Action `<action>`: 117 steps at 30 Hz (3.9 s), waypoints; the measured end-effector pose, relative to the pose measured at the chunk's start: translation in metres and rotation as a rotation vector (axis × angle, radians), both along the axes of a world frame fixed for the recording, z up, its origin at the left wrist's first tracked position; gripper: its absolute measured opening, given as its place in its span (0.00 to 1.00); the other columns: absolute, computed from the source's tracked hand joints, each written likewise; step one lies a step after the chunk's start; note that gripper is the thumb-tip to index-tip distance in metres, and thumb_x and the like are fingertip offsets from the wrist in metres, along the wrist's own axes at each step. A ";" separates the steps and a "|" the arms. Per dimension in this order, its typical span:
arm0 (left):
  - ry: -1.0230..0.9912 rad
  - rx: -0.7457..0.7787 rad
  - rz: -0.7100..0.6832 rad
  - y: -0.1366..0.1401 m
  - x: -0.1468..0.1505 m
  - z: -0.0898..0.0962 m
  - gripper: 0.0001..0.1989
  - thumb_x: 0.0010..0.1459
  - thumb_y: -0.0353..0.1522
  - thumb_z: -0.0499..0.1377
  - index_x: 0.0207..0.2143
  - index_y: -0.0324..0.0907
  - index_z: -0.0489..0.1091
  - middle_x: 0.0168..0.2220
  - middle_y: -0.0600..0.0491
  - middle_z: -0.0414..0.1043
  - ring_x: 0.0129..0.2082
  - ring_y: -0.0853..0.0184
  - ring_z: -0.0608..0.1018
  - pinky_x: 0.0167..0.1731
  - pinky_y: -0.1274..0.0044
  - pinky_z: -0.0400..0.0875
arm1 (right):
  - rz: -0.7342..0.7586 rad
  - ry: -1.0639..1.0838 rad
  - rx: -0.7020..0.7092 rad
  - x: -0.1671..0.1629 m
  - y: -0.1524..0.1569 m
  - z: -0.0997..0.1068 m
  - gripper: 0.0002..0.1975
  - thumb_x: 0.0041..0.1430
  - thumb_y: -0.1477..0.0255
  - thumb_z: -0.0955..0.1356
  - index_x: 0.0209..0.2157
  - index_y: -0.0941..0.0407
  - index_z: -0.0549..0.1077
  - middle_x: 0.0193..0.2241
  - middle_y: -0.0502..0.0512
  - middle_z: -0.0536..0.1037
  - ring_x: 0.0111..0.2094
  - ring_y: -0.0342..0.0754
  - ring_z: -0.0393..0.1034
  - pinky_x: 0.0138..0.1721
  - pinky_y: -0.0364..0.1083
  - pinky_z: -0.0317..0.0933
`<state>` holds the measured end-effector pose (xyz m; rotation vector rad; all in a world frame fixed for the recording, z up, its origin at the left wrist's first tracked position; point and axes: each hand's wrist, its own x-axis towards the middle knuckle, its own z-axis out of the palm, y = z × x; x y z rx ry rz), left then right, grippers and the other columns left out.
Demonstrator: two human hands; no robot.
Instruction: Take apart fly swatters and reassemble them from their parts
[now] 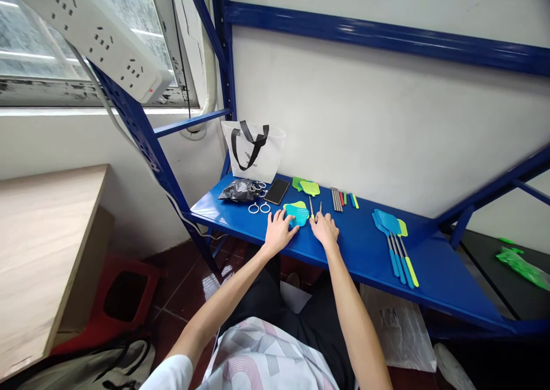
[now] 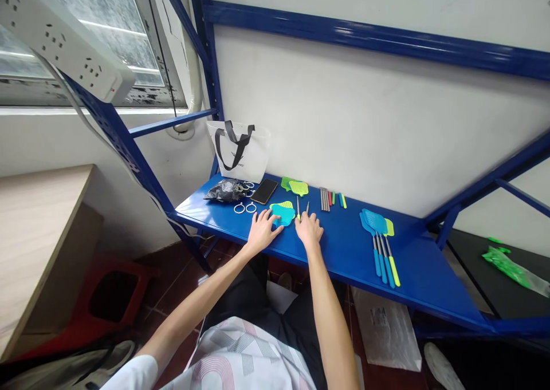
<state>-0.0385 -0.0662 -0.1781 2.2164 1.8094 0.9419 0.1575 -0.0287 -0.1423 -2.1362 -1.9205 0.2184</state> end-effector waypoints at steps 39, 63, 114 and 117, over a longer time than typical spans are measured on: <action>-1.417 -0.534 -0.497 0.007 -0.032 0.031 0.21 0.60 0.45 0.74 0.43 0.37 0.76 0.30 0.50 0.79 0.27 0.62 0.82 0.35 0.68 0.81 | 0.278 1.178 0.042 0.067 -0.095 -0.014 0.27 0.66 0.41 0.71 0.34 0.52 0.76 0.15 0.46 0.68 0.17 0.45 0.62 0.24 0.45 0.58; -1.468 -0.495 -0.541 -0.008 0.000 0.035 0.19 0.62 0.43 0.73 0.43 0.37 0.77 0.34 0.49 0.79 0.30 0.66 0.78 0.33 0.73 0.75 | 0.411 0.973 -0.042 0.051 -0.104 -0.007 0.24 0.67 0.46 0.72 0.39 0.54 0.81 0.18 0.46 0.71 0.22 0.46 0.63 0.30 0.46 0.60; -1.144 -0.516 -0.595 -0.020 0.008 0.035 0.28 0.66 0.53 0.66 0.49 0.35 0.80 0.36 0.43 0.83 0.22 0.70 0.74 0.27 0.75 0.69 | 0.426 0.998 -0.071 0.061 -0.103 -0.015 0.21 0.67 0.50 0.74 0.39 0.55 0.80 0.20 0.44 0.69 0.22 0.43 0.61 0.28 0.44 0.55; -1.135 -0.553 -0.571 -0.015 0.011 0.033 0.31 0.62 0.54 0.69 0.49 0.34 0.80 0.40 0.40 0.84 0.28 0.66 0.79 0.31 0.73 0.75 | 0.414 0.994 -0.043 0.059 -0.101 -0.015 0.21 0.67 0.49 0.74 0.39 0.55 0.79 0.20 0.45 0.70 0.22 0.44 0.63 0.28 0.44 0.56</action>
